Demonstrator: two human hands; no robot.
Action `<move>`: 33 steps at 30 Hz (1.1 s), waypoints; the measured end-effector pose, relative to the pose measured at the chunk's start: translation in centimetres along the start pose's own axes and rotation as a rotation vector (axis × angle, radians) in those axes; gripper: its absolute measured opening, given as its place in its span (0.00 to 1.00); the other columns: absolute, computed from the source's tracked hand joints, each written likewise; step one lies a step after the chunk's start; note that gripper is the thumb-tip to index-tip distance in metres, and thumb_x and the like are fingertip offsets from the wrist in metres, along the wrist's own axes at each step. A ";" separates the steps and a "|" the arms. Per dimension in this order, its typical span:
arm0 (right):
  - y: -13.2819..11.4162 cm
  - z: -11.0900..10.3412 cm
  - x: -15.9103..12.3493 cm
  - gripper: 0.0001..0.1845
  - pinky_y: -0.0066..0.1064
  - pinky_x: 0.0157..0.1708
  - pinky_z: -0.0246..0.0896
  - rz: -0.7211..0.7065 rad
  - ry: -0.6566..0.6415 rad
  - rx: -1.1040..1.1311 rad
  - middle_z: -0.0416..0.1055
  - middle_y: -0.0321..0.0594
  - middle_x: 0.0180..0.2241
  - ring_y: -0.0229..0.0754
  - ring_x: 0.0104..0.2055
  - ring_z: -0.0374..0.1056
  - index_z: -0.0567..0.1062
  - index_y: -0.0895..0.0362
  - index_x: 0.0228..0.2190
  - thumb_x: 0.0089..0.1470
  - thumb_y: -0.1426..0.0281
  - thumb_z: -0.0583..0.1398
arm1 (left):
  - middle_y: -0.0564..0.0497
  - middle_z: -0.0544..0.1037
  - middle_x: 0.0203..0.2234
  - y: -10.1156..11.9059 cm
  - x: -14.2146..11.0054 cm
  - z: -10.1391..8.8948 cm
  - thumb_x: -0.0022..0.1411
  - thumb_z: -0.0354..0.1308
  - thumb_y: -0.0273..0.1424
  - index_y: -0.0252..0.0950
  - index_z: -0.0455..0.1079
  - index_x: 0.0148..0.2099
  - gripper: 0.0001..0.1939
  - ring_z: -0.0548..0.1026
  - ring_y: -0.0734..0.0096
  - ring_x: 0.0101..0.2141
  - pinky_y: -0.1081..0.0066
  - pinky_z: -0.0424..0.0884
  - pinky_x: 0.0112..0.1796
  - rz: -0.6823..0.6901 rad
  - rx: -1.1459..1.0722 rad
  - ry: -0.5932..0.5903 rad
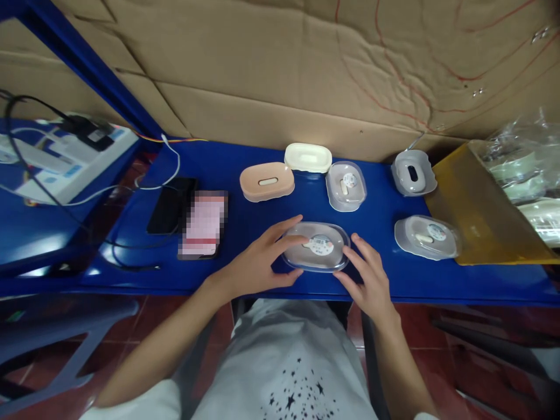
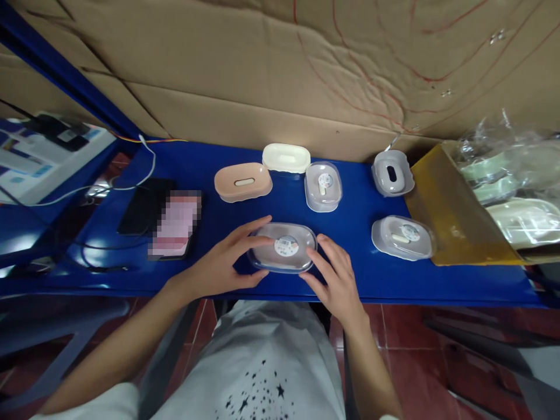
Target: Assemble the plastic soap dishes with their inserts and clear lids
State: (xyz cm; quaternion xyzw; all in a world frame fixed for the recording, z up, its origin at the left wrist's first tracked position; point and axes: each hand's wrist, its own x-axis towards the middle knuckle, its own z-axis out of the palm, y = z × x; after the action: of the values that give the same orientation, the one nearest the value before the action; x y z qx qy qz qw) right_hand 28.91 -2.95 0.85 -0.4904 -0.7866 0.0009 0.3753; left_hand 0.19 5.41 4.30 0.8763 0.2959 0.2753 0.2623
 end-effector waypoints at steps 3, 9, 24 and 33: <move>-0.1 0.1 0.2 0.39 0.54 0.61 0.73 0.029 -0.022 0.027 0.68 0.47 0.69 0.57 0.67 0.70 0.61 0.42 0.73 0.67 0.69 0.66 | 0.39 0.60 0.75 -1.1 0.4 0.0 0.65 0.68 0.28 0.43 0.69 0.67 0.30 0.68 0.52 0.70 0.50 0.71 0.66 0.014 -0.009 -0.027; -0.4 0.2 0.4 0.34 0.53 0.62 0.72 0.064 -0.063 0.049 0.69 0.51 0.67 0.56 0.67 0.69 0.67 0.48 0.69 0.66 0.71 0.67 | 0.37 0.59 0.75 -1.7 0.6 0.5 0.70 0.64 0.29 0.41 0.66 0.68 0.27 0.60 0.53 0.74 0.49 0.66 0.69 0.026 -0.029 -0.051; -0.4 0.1 0.1 0.40 0.53 0.61 0.72 -0.063 -0.102 -0.093 0.70 0.52 0.65 0.56 0.67 0.70 0.61 0.46 0.73 0.67 0.72 0.66 | 0.38 0.56 0.76 -2.5 -0.5 1.3 0.70 0.67 0.34 0.43 0.66 0.70 0.30 0.60 0.49 0.74 0.46 0.69 0.67 0.091 0.110 -0.053; -0.6 0.2 -0.2 0.43 0.52 0.59 0.74 -0.132 -0.040 -0.142 0.74 0.55 0.62 0.56 0.65 0.72 0.62 0.50 0.73 0.63 0.75 0.69 | 0.33 0.56 0.76 -2.6 -0.6 1.7 0.75 0.62 0.38 0.40 0.65 0.70 0.25 0.59 0.47 0.74 0.46 0.71 0.66 0.152 0.173 -0.039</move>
State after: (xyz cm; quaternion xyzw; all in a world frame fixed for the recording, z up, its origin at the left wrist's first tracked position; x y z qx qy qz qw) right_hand 28.36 -3.30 0.80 -0.4627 -0.8226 -0.0696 0.3231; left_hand -0.12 6.25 1.30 0.9207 0.2461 0.2507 0.1699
